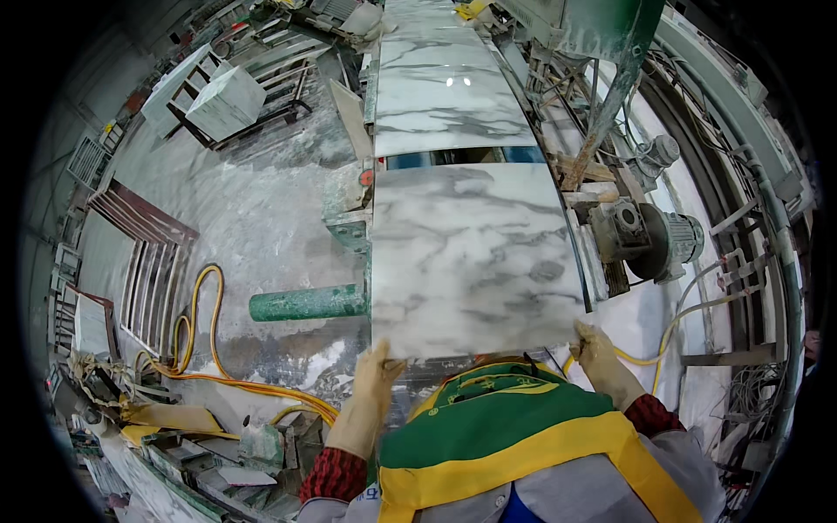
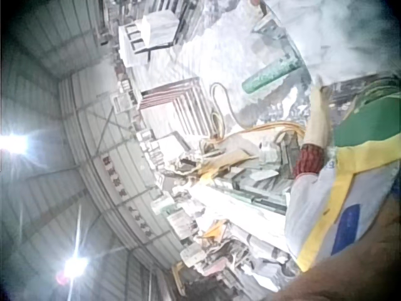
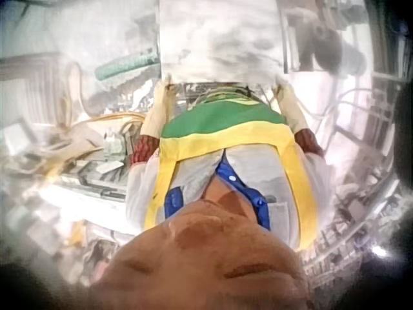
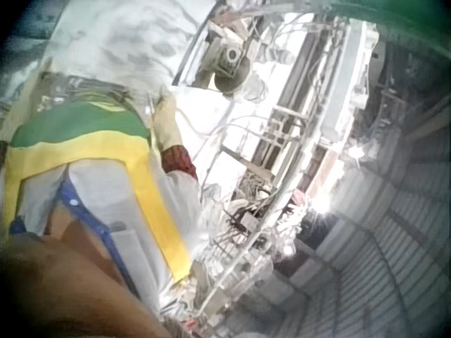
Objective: The person repeatedly picks up large marble-patterned stone slabs and feeds them through a conveyor-based polishing machine. They guide each slab with gloved hands, then remove and stack the finished slabs on a nearby rack.
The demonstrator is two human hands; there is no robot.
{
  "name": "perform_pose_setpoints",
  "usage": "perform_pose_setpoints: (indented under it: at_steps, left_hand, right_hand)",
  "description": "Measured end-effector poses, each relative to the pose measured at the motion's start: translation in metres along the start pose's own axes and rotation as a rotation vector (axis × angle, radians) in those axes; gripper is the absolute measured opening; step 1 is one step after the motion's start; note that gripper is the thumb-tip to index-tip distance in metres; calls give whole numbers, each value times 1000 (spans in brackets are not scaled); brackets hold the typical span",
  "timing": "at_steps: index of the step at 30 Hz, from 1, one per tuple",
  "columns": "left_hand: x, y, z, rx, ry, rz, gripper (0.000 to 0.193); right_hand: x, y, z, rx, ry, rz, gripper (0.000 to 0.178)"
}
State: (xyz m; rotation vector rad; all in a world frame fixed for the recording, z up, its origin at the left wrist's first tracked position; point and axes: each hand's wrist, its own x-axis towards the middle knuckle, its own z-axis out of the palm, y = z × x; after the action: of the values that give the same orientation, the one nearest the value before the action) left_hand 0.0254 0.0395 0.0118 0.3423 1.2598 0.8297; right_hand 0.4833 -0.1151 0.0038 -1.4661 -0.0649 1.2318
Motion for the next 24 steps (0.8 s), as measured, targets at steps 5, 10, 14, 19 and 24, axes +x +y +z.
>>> perform_pose_setpoints:
  at_steps: [5, 10, 14, 19, 24]
  left_hand:
    - [41, -12, 11, -144, -7, -3, 30]
    - [13, -33, 36, -196, 86, -106, 55]
    - [22, -28, 53, -198, 17, -48, 64]
    - [39, -38, 55, -82, 132, 37, 60]
    - [43, -33, 62, -83, 94, 86, 61]
  right_hand:
    - [57, 4, 11, 183, 210, 106, 19]
    - [47, 49, -5, 448, -153, 286, 34]
    - [22, 39, 58, 250, -240, 388, 53]
    - [48, 56, 60, 176, -268, 293, 56]
    - [61, 63, 58, 193, -284, 239, 60]
